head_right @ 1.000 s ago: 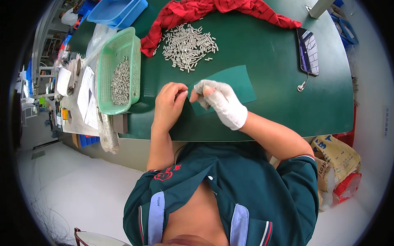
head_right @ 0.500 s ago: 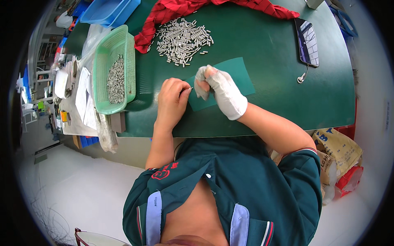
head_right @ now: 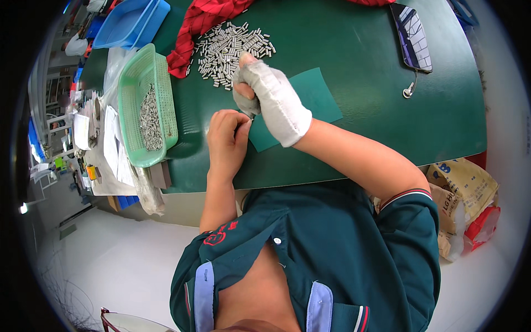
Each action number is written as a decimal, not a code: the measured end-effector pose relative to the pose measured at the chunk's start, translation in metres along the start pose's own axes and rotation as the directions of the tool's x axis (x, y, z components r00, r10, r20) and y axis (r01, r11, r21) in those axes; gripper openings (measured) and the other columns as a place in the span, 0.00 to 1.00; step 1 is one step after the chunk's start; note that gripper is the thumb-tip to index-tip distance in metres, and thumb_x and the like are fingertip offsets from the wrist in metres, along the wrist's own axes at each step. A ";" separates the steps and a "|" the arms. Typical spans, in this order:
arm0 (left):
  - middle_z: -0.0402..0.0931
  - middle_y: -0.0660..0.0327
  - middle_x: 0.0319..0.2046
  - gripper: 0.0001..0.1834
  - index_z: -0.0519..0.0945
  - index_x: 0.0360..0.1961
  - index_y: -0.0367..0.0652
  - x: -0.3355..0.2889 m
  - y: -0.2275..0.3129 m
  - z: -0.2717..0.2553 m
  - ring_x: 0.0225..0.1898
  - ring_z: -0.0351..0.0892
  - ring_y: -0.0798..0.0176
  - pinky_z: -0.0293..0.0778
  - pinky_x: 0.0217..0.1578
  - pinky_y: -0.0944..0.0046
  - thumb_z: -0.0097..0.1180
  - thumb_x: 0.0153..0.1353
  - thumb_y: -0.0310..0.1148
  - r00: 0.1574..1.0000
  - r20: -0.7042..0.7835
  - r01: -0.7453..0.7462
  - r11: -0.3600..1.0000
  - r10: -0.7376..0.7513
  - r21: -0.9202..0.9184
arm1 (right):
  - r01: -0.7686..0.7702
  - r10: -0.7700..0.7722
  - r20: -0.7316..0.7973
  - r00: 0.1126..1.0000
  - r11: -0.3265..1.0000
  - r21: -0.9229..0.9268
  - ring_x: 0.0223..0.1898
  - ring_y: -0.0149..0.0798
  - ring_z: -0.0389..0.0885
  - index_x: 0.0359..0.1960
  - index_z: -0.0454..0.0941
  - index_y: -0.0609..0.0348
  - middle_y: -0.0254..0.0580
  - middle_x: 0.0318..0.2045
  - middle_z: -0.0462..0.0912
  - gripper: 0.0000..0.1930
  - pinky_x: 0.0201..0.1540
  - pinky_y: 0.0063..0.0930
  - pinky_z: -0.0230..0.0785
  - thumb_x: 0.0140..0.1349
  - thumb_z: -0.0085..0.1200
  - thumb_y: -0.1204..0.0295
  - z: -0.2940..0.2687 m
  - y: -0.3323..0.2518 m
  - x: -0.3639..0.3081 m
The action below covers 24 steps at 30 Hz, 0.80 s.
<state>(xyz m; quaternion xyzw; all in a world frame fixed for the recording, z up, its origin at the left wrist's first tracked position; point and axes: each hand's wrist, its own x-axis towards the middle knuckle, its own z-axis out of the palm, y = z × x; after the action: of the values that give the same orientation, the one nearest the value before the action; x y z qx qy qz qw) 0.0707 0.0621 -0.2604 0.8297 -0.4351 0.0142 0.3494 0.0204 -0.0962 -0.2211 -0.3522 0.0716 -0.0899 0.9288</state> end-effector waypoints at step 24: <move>0.75 0.57 0.29 0.06 0.75 0.27 0.38 0.000 -0.001 -0.002 0.33 0.73 0.52 0.69 0.35 0.58 0.59 0.48 0.18 1.000 0.001 -0.011 1.000 0.011 0.005 | -0.007 0.006 -0.021 1.000 1.000 -0.020 0.19 0.26 0.54 0.20 0.58 0.51 0.27 0.15 0.56 0.24 0.24 0.22 0.46 0.72 0.35 0.51 -0.008 0.016 0.007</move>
<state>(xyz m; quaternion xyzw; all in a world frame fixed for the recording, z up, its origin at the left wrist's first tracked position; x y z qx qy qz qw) 0.0714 0.0639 -0.2593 0.8282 -0.4397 0.0169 0.3470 0.0277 -0.0911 -0.2382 -0.3604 0.0832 -0.0898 0.9247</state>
